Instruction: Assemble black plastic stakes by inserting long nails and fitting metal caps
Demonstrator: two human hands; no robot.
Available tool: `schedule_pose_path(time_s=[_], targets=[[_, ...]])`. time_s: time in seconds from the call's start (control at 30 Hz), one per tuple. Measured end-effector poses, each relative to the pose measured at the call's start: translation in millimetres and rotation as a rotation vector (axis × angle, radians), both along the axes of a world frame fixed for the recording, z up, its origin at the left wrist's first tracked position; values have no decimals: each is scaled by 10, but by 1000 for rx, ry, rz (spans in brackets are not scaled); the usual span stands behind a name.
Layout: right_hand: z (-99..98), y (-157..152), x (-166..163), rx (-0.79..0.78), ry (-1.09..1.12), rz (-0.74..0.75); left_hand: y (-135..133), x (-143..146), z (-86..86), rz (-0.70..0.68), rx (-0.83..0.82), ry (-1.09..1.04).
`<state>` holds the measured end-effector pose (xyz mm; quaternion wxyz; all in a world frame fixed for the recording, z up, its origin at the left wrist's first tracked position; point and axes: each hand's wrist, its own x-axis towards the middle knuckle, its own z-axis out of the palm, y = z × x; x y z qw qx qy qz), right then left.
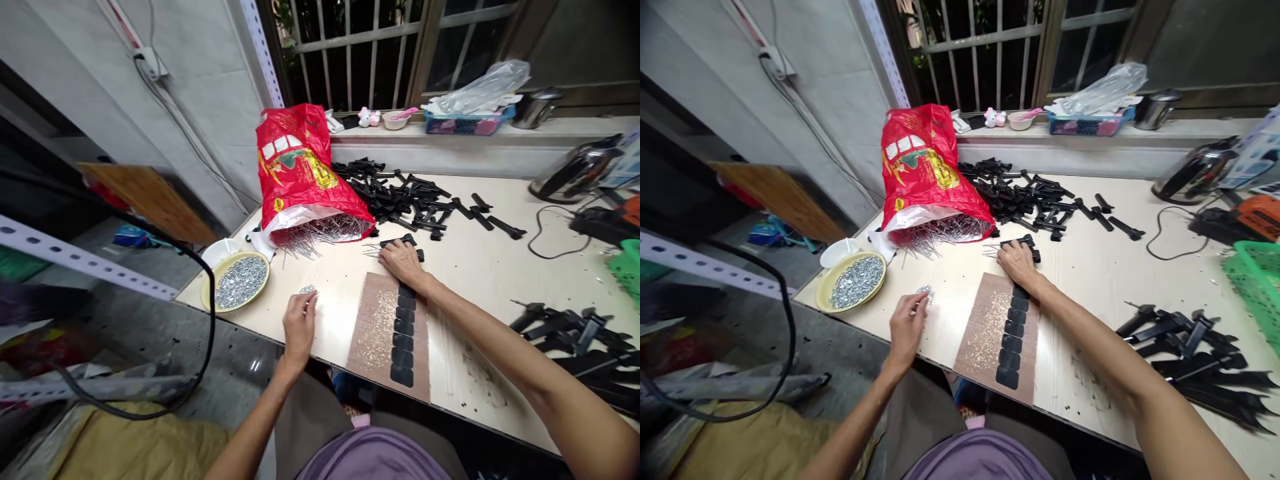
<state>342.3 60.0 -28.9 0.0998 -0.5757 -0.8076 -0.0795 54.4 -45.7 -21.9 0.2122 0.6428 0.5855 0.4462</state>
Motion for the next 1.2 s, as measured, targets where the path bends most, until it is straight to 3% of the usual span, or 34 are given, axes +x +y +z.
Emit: schedule_pose_path(time_s=[0.1,0.17,0.37,0.5,0.6,0.7,0.8,0.87,1.0,1.2], targets=[[-62,58,39,-4,-61,-19,195,-444,-86,16,26,254],[-60,28,83,13,-78,-9,295,-578,-140,-27,2,349],[15,-244,124,96,-19,60,413,-530,-172,-76,-106,511],[132,-524,-29,133,144,136,421,-520,-146,-93,-125,495],[285,-763,-264,125,305,192,407,-480,-74,-62,-138,265],[473,-988,-531,84,455,258,346,-317,77,-49,-315,-257],[627,-1152,-720,43,548,264,235,-50,266,-156,-536,-769],[683,-1220,-770,45,563,218,154,133,374,-230,-602,-944],[708,-1301,-730,108,527,142,37,397,496,-312,-654,-1046],[708,-1391,-624,201,449,86,-33,558,544,-364,-620,-997]])
